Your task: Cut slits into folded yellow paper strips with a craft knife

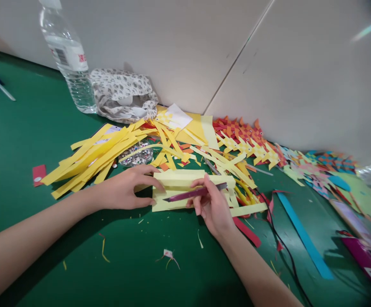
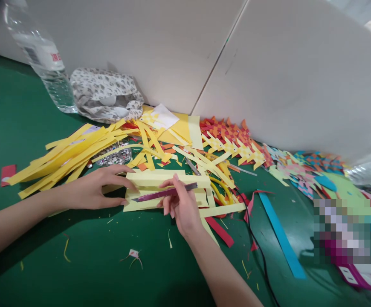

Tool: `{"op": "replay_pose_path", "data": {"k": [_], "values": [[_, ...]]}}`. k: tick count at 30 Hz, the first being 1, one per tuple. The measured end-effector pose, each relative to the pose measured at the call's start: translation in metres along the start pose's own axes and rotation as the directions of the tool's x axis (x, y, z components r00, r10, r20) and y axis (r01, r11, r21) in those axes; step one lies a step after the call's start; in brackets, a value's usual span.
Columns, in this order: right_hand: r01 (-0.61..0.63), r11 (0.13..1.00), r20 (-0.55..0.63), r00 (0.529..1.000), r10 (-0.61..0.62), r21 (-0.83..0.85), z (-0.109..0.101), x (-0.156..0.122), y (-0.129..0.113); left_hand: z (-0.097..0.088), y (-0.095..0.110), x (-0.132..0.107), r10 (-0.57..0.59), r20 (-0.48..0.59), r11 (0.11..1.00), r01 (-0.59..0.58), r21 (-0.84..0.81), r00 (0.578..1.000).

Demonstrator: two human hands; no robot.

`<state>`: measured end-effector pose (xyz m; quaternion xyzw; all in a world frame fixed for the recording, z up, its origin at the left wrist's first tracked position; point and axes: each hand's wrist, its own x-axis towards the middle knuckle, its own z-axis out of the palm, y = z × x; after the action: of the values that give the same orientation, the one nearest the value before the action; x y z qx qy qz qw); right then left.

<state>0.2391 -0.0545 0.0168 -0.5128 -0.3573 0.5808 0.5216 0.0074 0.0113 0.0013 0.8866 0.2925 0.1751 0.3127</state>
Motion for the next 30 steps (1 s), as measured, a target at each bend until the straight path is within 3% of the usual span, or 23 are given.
{"op": "replay_pose_path", "data": {"k": [4, 11, 21, 30], "values": [[0.032, 0.999, -0.005, 0.999, -0.032, 0.033, -0.004, 0.0, 0.001, -0.001, -0.004, 0.0, 0.0, 0.012, 1.0, -0.001, 0.031, 1.0], [0.116, 0.991, 0.14, 0.982, -0.125, 0.07, -0.003, -0.004, -0.001, 0.002, -0.005, 0.0, -0.006, -0.008, 0.998, 0.006, 0.059, 1.0], [0.113, 0.986, 0.011, 0.994, -0.112, -0.124, 0.014, -0.01, 0.013, 0.002, -0.004, 0.002, 0.063, -0.057, 0.996, -0.06, 0.062, 0.996], [0.113, 0.969, 0.075, 0.992, -0.098, -0.22, 0.016, -0.015, 0.013, -0.01, 0.001, -0.001, -0.004, 0.036, 0.997, 0.001, 0.074, 0.999]]}}
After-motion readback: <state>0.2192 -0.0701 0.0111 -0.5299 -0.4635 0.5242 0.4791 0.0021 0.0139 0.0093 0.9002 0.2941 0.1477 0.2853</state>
